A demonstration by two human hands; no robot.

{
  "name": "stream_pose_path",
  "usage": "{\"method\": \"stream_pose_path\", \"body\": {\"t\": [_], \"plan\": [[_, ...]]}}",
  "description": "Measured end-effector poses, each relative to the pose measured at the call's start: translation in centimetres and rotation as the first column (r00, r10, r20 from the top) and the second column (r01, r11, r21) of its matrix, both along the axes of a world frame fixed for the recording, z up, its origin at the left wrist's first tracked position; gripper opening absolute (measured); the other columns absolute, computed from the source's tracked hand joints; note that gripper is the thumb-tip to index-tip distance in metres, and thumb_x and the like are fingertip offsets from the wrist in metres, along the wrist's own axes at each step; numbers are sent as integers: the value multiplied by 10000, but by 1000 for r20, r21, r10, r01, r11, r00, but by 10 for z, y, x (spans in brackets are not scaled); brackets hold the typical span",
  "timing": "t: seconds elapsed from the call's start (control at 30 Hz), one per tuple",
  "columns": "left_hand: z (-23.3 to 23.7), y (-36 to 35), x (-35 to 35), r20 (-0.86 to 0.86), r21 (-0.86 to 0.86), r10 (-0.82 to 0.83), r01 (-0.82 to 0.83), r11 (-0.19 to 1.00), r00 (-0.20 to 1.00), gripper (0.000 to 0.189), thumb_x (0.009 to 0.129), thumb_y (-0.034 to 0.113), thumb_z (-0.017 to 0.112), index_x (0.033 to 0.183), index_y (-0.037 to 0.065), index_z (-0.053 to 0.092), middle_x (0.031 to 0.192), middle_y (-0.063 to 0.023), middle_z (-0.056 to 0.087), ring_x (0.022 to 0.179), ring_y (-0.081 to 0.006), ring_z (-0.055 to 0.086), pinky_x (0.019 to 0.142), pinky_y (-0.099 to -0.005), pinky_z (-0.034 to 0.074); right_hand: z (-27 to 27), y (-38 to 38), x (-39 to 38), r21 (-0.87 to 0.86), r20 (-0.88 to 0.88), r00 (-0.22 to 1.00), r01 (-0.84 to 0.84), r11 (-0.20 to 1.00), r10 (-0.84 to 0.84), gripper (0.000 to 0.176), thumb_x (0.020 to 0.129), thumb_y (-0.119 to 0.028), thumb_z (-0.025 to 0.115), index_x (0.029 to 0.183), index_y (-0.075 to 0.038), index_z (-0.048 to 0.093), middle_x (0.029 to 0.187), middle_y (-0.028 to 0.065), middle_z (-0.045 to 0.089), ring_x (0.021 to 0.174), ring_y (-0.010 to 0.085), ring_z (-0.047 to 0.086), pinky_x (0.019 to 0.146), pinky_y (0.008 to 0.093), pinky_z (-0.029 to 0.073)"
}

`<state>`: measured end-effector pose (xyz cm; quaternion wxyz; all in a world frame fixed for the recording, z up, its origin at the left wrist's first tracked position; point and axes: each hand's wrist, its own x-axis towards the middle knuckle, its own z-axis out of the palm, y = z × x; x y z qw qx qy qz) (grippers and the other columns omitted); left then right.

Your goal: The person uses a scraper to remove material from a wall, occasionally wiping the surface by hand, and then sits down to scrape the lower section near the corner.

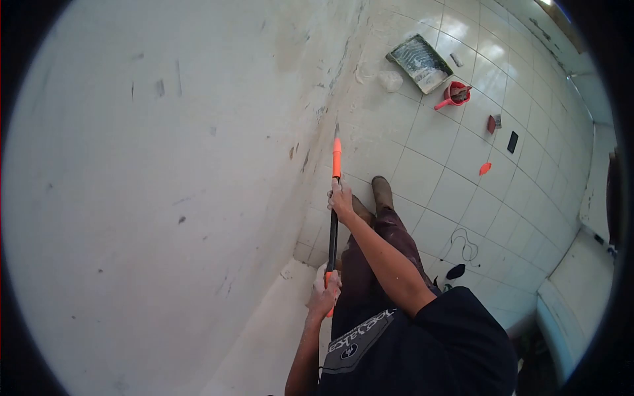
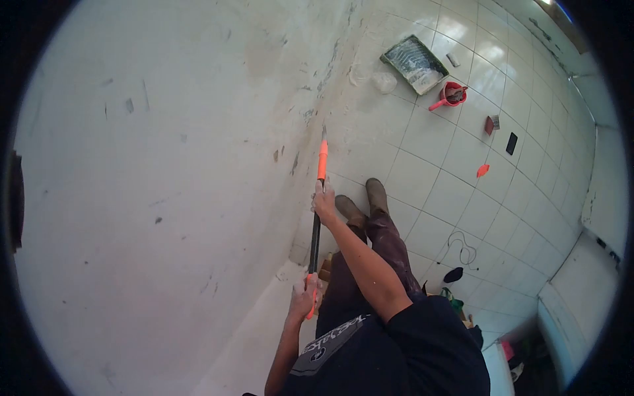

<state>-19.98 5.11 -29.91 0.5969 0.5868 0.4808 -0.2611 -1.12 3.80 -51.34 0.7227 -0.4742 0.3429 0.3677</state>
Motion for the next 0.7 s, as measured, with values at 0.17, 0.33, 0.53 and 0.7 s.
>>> {"method": "stream_pose_path", "body": {"t": [0.17, 0.33, 0.53, 0.7], "plan": [[-18, -26, -7, 35, -53, 139, -137, 989, 990, 477, 1067, 358, 545, 1380, 11, 448, 696, -11, 523, 458, -82, 470, 387, -253, 373, -2, -23, -5, -11, 27, 997, -73, 997, 73, 454, 1083, -324, 490, 1493, -175, 365, 700, -2, 486, 464, 75, 436, 405, 258, 414], [-28, -45, -5, 85, -99, 202, -194, 976, 976, 580, 1059, 373, 560, 1462, -14, 403, 677, -5, 518, 439, -83, 468, 373, -256, 369, -10, -43, 7, -42, 75, 995, -68, 997, 71, 533, 1077, -295, 508, 1563, -169, 328, 700, 1, 487, 465, 80, 431, 403, 259, 402], [-37, -62, -11, 150, -96, 287, -275, 957, 946, 370, 1055, 377, 562, 980, 16, 587, 630, 8, 505, 425, -80, 487, 351, -260, 373, -7, -36, 8, -51, 129, 983, -125, 991, 130, 484, 1069, -266, 505, 1507, -108, 371, 721, 22, 511, 457, 76, 442, 385, 267, 403], [-48, -45, -26, 139, -61, 329, -324, 944, 934, 337, 1052, 339, 577, 890, 44, 564, 614, 8, 510, 409, -76, 481, 356, -261, 378, -34, -12, -14, -3, 189, 971, -146, 989, 144, 652, 1069, -266, 523, 1634, -155, 217, 809, 56, 564, 462, 92, 473, 395, 262, 447]]}}
